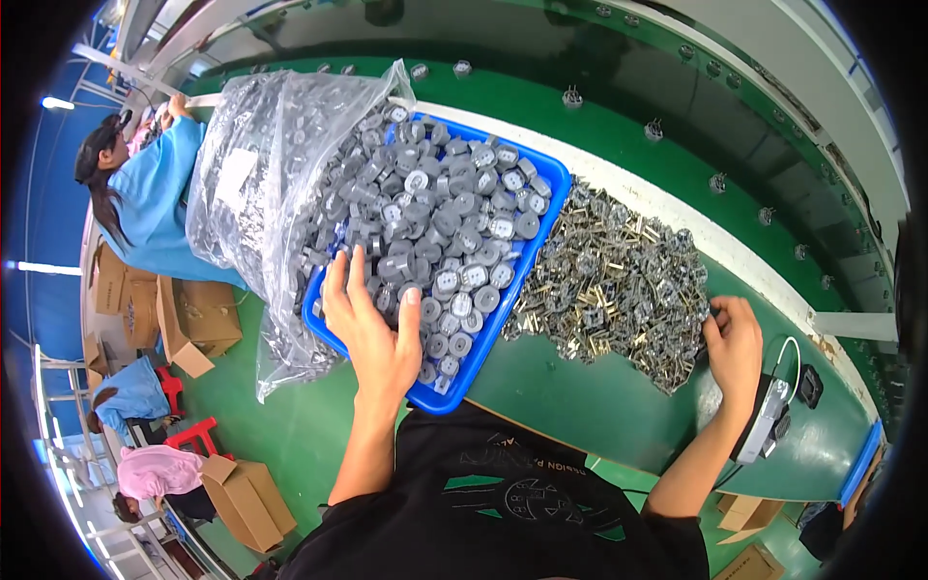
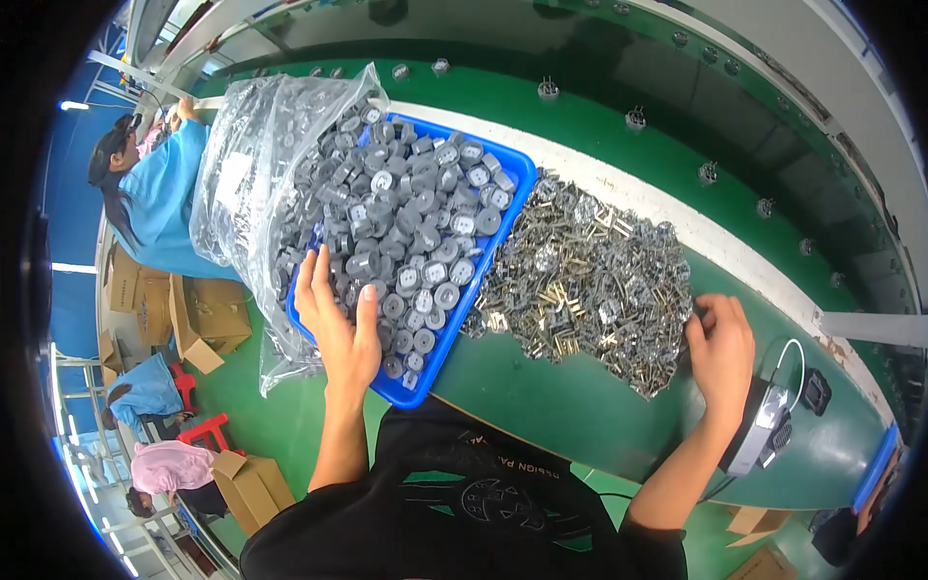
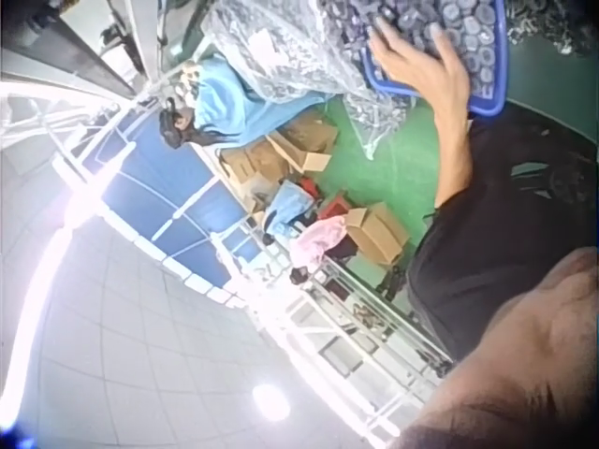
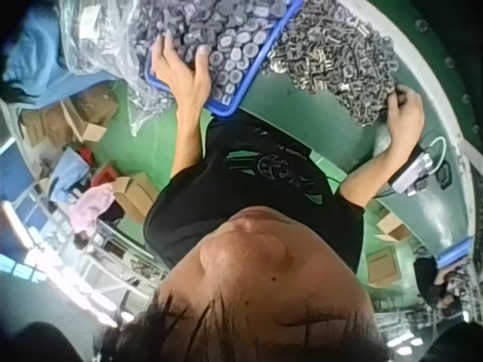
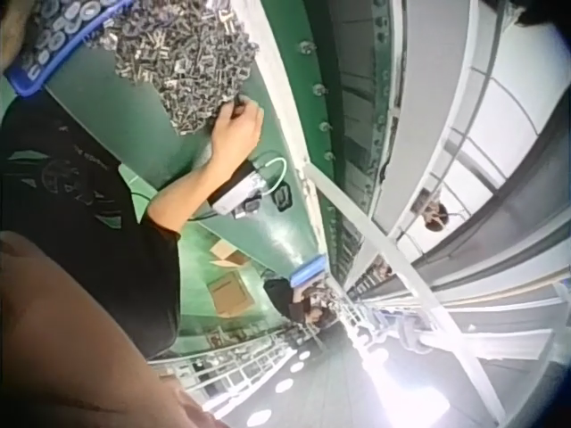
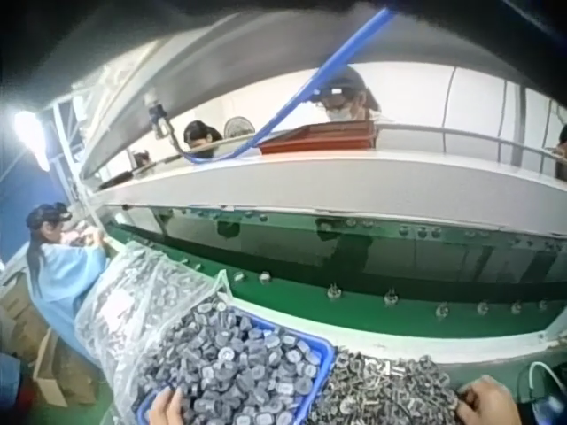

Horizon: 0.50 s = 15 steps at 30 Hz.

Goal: The person assembles small metal clips onto gray plastic components by hand, taking the clips from a pile and attaching them to the plastic components.

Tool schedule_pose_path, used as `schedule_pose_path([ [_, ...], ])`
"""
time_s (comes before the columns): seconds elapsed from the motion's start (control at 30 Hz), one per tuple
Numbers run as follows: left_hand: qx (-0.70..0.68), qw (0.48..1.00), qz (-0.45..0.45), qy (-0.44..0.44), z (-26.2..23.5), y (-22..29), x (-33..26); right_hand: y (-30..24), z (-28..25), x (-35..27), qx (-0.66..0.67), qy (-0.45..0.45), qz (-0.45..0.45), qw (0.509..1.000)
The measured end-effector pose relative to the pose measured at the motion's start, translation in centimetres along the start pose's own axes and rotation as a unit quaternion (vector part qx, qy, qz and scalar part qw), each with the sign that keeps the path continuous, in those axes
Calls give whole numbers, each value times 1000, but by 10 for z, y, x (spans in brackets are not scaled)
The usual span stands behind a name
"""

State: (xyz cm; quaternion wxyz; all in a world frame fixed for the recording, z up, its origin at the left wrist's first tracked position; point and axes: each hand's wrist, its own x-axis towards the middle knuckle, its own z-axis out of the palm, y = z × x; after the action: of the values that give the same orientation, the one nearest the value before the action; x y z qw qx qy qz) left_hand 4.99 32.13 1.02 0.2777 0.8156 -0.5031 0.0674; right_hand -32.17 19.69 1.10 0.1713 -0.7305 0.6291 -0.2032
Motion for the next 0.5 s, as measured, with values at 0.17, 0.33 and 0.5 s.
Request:
schedule_pose_path([
  [0.17, -51, 991, 124, 21, -3, 33, 50, 2, -3, -3, -6, -10, 42, 999],
  [0.33, 21, 970, 228, -85, 25, 78, 128, -6, -11, -1, 42, 23, 31, 998],
  [0.5, 74, 938, 312, -131, 52, 93, 162, -1, -6, 0, 75, 76, 21, 994],
])
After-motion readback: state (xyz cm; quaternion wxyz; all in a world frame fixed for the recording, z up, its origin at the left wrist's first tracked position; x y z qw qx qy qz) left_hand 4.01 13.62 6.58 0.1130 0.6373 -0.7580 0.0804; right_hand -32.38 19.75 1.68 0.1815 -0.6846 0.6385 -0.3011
